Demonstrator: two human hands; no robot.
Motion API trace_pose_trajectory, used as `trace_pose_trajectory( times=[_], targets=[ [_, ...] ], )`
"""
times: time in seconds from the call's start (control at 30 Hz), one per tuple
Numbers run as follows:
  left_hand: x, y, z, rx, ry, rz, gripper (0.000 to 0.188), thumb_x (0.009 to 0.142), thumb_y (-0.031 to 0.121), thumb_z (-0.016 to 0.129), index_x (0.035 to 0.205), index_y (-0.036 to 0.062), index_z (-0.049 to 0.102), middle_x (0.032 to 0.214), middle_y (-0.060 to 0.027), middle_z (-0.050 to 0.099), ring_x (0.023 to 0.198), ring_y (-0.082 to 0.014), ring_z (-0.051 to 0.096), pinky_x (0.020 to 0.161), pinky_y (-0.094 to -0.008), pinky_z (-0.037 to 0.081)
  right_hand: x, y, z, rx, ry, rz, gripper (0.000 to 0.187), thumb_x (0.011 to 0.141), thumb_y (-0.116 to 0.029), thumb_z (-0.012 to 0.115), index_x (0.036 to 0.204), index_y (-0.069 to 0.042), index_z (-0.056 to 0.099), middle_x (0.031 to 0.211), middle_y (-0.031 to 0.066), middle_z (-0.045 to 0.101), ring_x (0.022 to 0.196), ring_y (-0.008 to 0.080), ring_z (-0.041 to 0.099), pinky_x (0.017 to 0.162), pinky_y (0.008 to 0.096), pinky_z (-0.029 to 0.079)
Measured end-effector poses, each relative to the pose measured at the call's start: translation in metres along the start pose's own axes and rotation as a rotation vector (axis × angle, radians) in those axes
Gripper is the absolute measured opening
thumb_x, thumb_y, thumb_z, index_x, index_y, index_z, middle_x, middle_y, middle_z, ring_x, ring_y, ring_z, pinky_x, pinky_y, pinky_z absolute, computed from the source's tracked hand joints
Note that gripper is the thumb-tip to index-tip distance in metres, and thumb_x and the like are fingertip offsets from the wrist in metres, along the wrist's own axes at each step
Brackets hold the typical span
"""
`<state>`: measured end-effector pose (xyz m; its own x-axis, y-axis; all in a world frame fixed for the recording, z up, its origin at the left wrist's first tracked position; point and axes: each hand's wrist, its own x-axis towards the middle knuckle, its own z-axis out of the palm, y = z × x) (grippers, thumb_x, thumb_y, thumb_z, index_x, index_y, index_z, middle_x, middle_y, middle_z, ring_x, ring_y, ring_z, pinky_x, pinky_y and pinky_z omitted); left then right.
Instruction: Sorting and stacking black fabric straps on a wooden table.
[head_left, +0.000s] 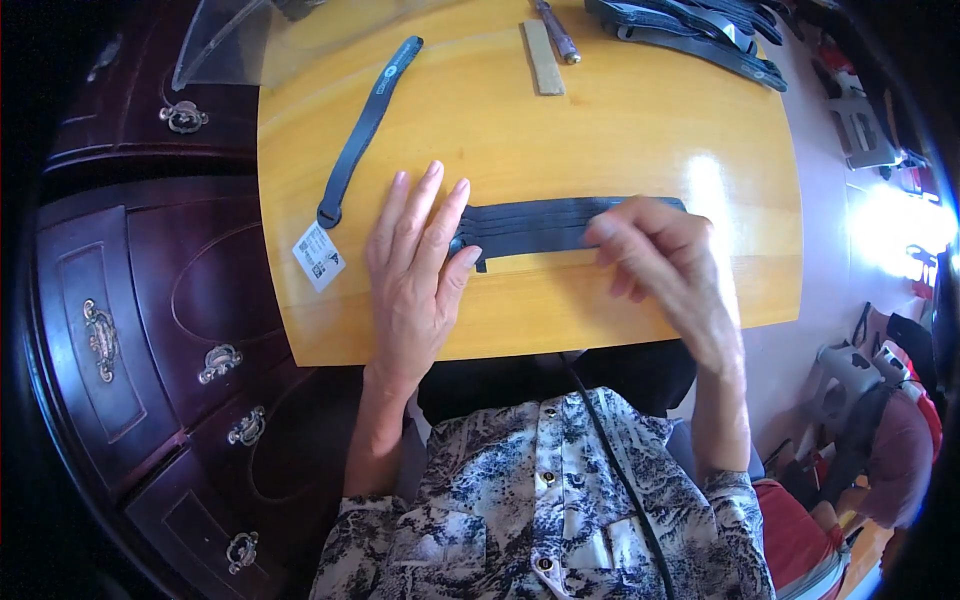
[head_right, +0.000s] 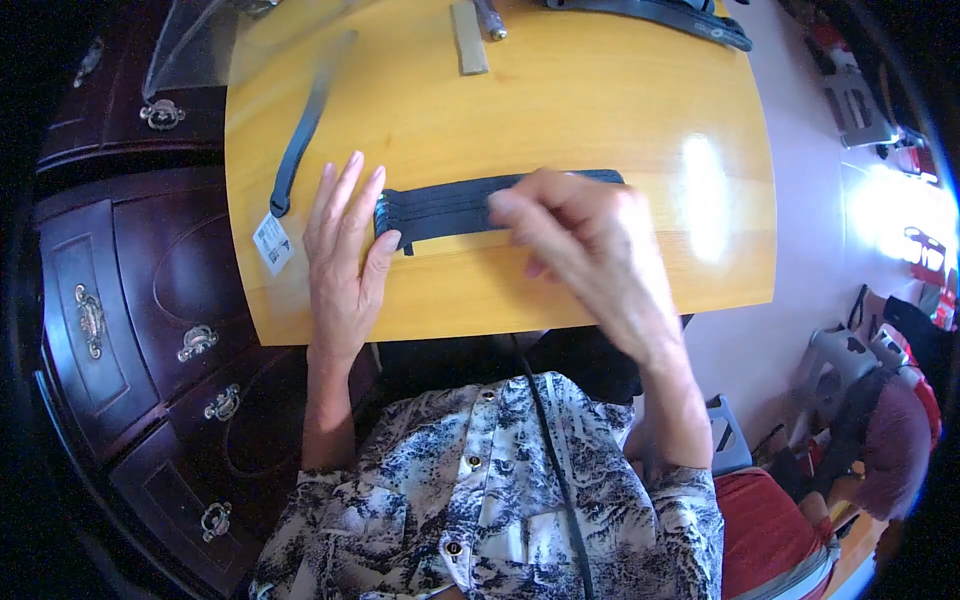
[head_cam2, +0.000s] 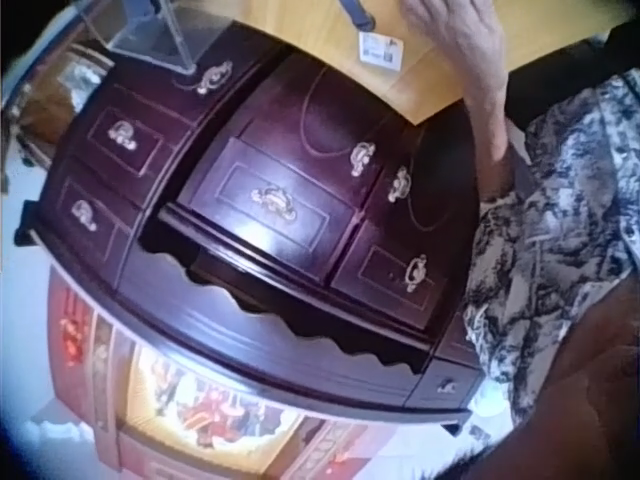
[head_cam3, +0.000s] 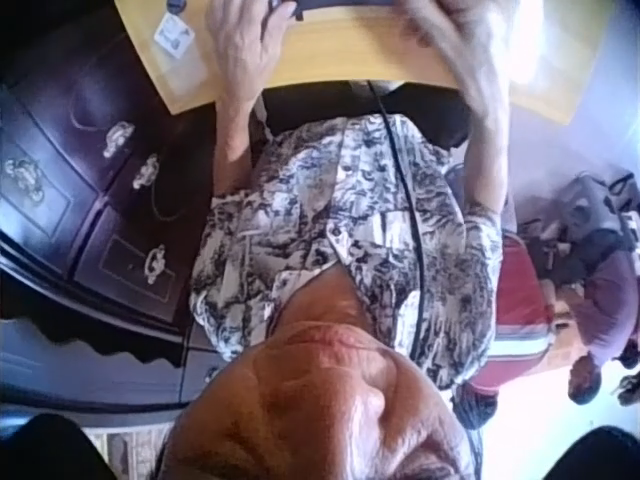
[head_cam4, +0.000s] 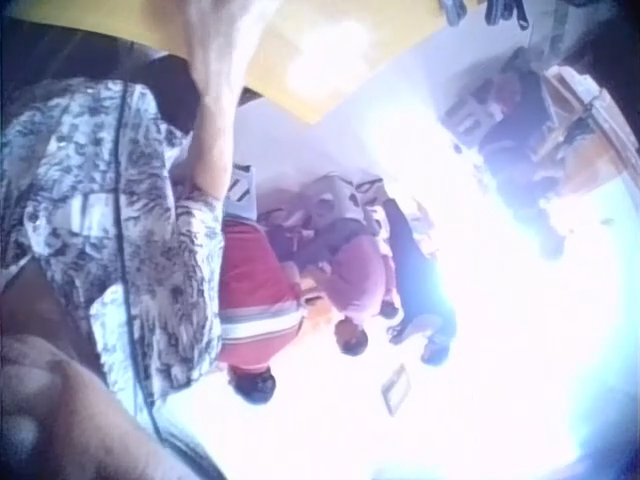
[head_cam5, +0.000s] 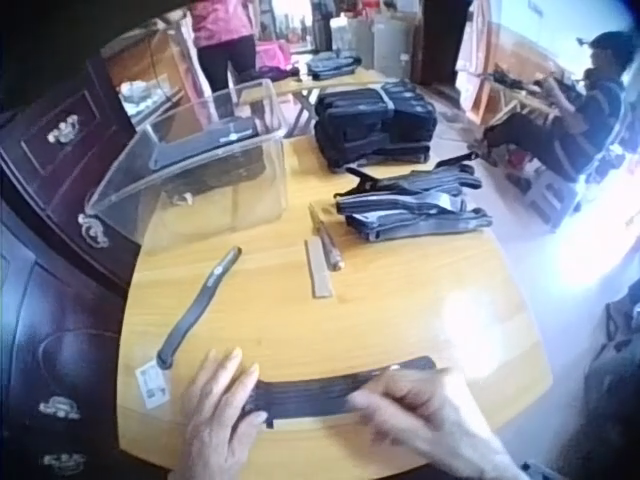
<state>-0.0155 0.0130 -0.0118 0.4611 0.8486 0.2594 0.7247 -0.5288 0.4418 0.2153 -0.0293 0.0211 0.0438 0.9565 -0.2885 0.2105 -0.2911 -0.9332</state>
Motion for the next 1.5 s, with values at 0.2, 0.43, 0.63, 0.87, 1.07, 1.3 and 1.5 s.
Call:
trace_pose_trajectory(
  times=[0.2,0.43,0.63,0.87,1.07,1.3,1.5],
  targets=[
    [-0.002,-0.012,0.002,0.164,-0.171,-0.015,0.049,0.089,0.02,0.059,0.137,0.0212,0.049,0.148,-0.0029,0.037,0.139,-0.0311,0.028,0.111,-0.0446,0.025,0.027,0.009,0.031,0.189,-0.07,0.178,0.031,0.096,-0.026,0.055,0.089,0.001,0.068,0.068,0.0068,0.068,0.06,0.011,0.067,0.052,0.0221,0.052],
    [-0.012,-0.025,0.003,-0.102,0.048,-0.154,0.039,0.093,0.013,0.055,0.132,0.012,0.054,0.14,-0.0078,0.048,0.135,-0.0304,0.036,0.109,-0.0416,0.029,0.029,0.013,0.037,0.25,-0.045,0.189,0.033,0.098,-0.028,0.052,0.092,0.001,0.067,0.072,0.0066,0.069,0.066,0.0104,0.068,0.055,0.021,0.053],
    [-0.027,-0.014,-0.013,-0.054,0.184,0.04,0.03,0.083,0.002,0.065,0.112,0.0061,0.065,0.118,-0.0067,0.063,0.117,-0.0267,0.055,0.096,-0.0376,0.042,0.023,0.001,0.028,0.197,-0.092,0.177,0.036,0.097,-0.035,0.052,0.094,-0.002,0.067,0.071,0.0028,0.065,0.06,0.0074,0.061,0.055,0.0193,0.048],
    [-0.024,-0.012,0.001,-0.041,0.106,0.174,0.027,0.069,-0.003,0.074,0.095,0.0047,0.071,0.104,-0.007,0.067,0.095,-0.0242,0.062,0.08,-0.0339,0.051,0.006,0.005,-0.006,-0.303,0.257,0.081,0.041,0.09,-0.037,0.063,0.068,-0.001,0.064,0.052,0.0011,0.052,0.046,0.0064,0.048,0.043,0.0235,0.041],
    [-0.019,-0.019,0.007,-0.222,0.103,0.113,0.022,0.07,-0.006,0.073,0.09,0.0033,0.07,0.099,-0.0075,0.067,0.093,-0.0236,0.062,0.078,-0.032,0.052,0.012,0.013,-0.016,-0.324,0.295,0.165,0.04,0.091,-0.032,0.063,0.067,-0.001,0.063,0.051,0.0026,0.051,0.042,0.0074,0.047,0.041,0.0238,0.037],
    [-0.017,-0.016,-0.002,-0.268,0.214,-0.023,0.019,0.072,-0.005,0.074,0.088,0.0024,0.067,0.095,-0.0092,0.066,0.09,-0.0251,0.062,0.075,-0.0322,0.051,0.008,-0.001,-0.022,-0.393,0.205,0.025,0.039,0.091,-0.03,0.064,0.067,0.001,0.062,0.05,0.0035,0.05,0.044,0.0089,0.044,0.044,0.0258,0.036],
    [-0.001,-0.02,0.002,-0.254,0.087,0.032,0.017,0.073,-0.005,0.071,0.089,0.0026,0.069,0.103,-0.0092,0.067,0.099,-0.0239,0.061,0.082,-0.0325,0.05,0.015,-0.008,0.019,-0.561,0.099,-0.223,0.033,0.085,-0.031,0.068,0.068,-0.004,0.06,0.056,0.0109,0.056,0.049,0.0258,0.055,0.05,0.0356,0.043]
  ],
)
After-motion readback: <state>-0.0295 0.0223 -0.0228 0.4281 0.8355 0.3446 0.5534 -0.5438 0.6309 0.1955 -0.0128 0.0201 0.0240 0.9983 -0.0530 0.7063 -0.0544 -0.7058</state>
